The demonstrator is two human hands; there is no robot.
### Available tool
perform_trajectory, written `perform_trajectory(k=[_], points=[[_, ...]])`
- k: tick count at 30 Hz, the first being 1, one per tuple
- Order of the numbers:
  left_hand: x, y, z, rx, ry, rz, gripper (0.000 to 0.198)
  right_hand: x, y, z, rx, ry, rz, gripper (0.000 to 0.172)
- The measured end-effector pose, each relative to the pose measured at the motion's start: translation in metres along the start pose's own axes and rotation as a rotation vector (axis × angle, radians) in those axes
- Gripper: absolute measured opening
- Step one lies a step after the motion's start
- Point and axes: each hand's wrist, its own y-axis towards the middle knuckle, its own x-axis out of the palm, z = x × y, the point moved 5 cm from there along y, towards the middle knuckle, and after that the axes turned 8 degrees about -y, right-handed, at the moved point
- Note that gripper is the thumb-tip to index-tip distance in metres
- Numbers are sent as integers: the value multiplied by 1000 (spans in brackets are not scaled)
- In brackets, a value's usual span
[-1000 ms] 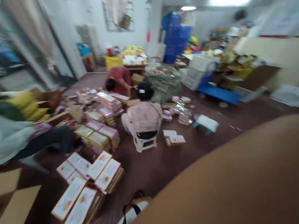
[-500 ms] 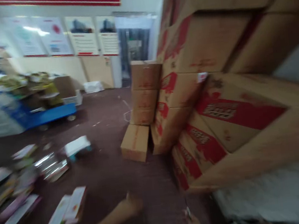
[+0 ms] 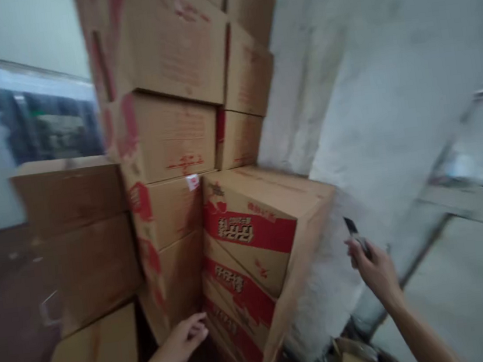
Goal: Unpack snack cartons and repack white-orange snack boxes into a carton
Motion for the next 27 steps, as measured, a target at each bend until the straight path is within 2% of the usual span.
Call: perform_trajectory(k=[2, 4, 5, 7, 9, 10, 13, 16, 21, 24, 27], points=[[-29, 52, 9, 71, -12, -9, 73, -18, 48, -8, -17, -122, 8, 44], [-63, 107, 23, 161, -13, 27, 70, -21, 84, -5, 95, -154, -149, 39], [-83, 133, 35, 223, -12, 84, 67, -19, 97, -3, 182, -120, -250, 36], [-122, 179, 70, 389, 11, 280, 63, -14, 116, -3, 368, 14, -396, 30], [-151, 213, 116, 578, 77, 506, 62, -9, 128, -12, 513, 149, -436, 25], [-159, 227, 139, 674, 115, 595, 64, -6, 133, -18, 572, 201, -437, 23], [-159, 262, 199, 951, 191, 704, 70, 8, 141, -36, 720, 272, -464, 22], [-145, 291, 226, 1143, 188, 681, 73, 23, 144, -45, 835, 301, -428, 21], [-131, 328, 222, 1233, 165, 575, 75, 35, 141, -58, 859, 304, -351, 22], [-131, 337, 218, 1244, 139, 561, 77, 35, 140, -77, 852, 134, -346, 26], [-132, 341, 216, 1253, 121, 558, 77, 35, 150, -102, 846, -128, -408, 26]])
